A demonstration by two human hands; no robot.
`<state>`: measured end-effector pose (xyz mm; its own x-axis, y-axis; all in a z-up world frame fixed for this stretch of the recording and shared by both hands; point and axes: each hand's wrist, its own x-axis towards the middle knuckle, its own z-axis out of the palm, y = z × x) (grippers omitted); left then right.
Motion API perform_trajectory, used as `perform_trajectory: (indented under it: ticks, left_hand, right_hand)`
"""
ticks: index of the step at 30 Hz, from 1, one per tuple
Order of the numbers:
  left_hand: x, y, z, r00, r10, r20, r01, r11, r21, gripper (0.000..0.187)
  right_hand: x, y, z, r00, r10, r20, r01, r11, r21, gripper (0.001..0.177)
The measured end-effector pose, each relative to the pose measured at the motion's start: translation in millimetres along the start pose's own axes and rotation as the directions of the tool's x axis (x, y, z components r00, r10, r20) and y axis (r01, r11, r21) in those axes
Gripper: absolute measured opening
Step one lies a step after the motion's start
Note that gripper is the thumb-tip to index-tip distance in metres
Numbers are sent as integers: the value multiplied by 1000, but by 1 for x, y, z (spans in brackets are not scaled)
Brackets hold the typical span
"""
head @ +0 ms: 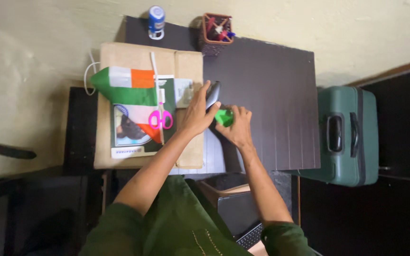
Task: The person clears a desk by moving a keyboard, laptop, and various stationery items onto a nearby chair. They then wet a black cloth at the kitchen sink and return to wipe the desk surface thoroughly.
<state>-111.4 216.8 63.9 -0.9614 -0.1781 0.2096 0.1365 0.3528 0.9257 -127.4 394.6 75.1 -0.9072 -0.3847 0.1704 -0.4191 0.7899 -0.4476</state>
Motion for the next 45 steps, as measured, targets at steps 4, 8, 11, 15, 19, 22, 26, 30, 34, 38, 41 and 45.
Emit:
perform_trajectory:
  ticks: [4, 8, 11, 15, 19, 22, 26, 30, 34, 38, 41, 45]
  left_hand:
    - [-28, 13, -58, 975, -220, 27, 218, 926, -308, 58]
    - [-72, 8, -123, 971, -235, -50, 165, 802, -574, 52]
    - [-112, -5, -176, 925, -328, -191, 158, 791, -591, 51]
    - [-181, -26, -248, 858, -422, -292, 126, 725, -677, 49]
    - [-275, -49, -313, 735, -584, -343, 209, 677, -705, 51]
    - [-346, -83, -343, 647, -673, -359, 281, 648, -708, 56]
    - [-439, -155, -355, 578, -674, -460, 295, 698, -653, 50]
    - [-506, -225, -345, 432, -790, -435, 508, 612, -607, 52]
    - [-539, -287, -328, 333, -840, -428, 557, 542, -629, 58]
    - [-540, -328, -312, 257, -882, -395, 656, 459, -598, 62]
    - [-534, -349, -307, 383, -664, -642, 729, 644, -231, 57]
    - [-531, -373, -303, 299, -749, -592, 773, 553, -310, 61]
  right_hand:
    - [15, -30, 2, 997, 56, -57, -38, 959, 280, 46]
    - [26, -89, 11, 978, 76, 192, -194, 658, 728, 39]
    - [15, -147, 26, 941, -60, 333, -260, 503, 824, 38]
    - [-13, -229, 73, 857, -247, 452, -301, 472, 829, 41]
    - [-59, -294, 137, 704, -259, 662, -596, 290, 748, 50]
    - [-92, -326, 193, 612, -221, 759, -686, 329, 649, 59]
    - [-135, -342, 279, 584, -157, 796, -699, 402, 592, 58]
    - [-182, -318, 380, 599, -136, 789, -612, 557, 561, 53]
    - [-221, -308, 450, 635, -60, 770, -588, 609, 533, 56]
    - [-245, -309, 476, 633, -50, 773, -612, 579, 538, 68]
    - [-255, -320, 488, 665, 6, 747, -548, 683, 483, 72]
    - [-266, -329, 501, 796, -15, 605, -319, 840, 439, 70]
